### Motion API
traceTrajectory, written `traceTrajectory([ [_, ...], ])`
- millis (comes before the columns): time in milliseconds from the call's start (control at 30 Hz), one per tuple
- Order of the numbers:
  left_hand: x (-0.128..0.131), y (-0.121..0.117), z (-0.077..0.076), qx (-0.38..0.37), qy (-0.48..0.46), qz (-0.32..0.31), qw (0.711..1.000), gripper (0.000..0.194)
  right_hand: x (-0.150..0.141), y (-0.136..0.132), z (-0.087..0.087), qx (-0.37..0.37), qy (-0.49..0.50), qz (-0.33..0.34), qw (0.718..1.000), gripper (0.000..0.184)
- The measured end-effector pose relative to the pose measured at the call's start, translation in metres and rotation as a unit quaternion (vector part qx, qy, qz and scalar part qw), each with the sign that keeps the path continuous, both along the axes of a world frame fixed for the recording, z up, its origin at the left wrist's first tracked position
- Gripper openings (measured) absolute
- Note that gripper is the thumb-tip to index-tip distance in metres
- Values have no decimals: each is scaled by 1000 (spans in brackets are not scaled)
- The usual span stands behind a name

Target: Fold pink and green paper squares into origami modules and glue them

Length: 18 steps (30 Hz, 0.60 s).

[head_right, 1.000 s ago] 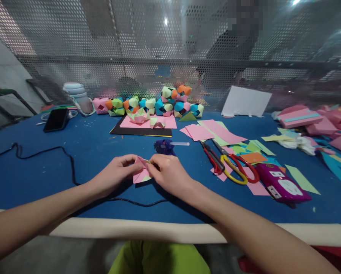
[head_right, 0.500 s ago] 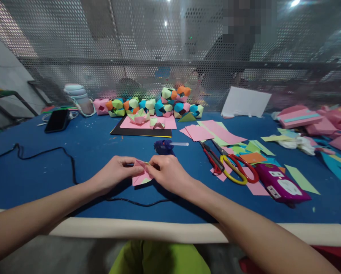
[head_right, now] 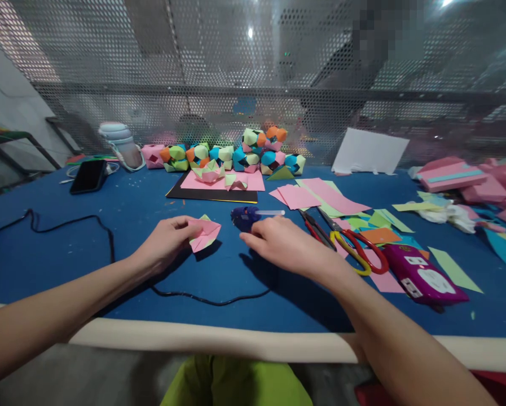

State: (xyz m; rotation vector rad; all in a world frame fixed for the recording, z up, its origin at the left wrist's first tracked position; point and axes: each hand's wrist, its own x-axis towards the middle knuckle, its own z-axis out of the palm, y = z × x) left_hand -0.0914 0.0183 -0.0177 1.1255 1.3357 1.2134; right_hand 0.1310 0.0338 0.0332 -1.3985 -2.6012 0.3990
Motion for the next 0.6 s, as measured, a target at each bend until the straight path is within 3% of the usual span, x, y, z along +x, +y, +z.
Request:
traceTrajectory([
  [100,1,2,-1,-10,-8,19,1000,18,13,12,-2,14,-116,-39,992,45],
  [167,1,2,-2,-13,-3,19,1000,18,15,19,-7,8,-118,-63,991,47],
  [367,3,0,-4,3,22,27,999,17,-2,29,-27,-59,60,-73,994,35],
  [500,2,0,-4,17,31,39,999,18,-15,36,-47,-35,139,-110,984,27],
  [600,0,1,-4,26,46,46,998,18,-19,35,-54,-19,198,-100,975,26],
])
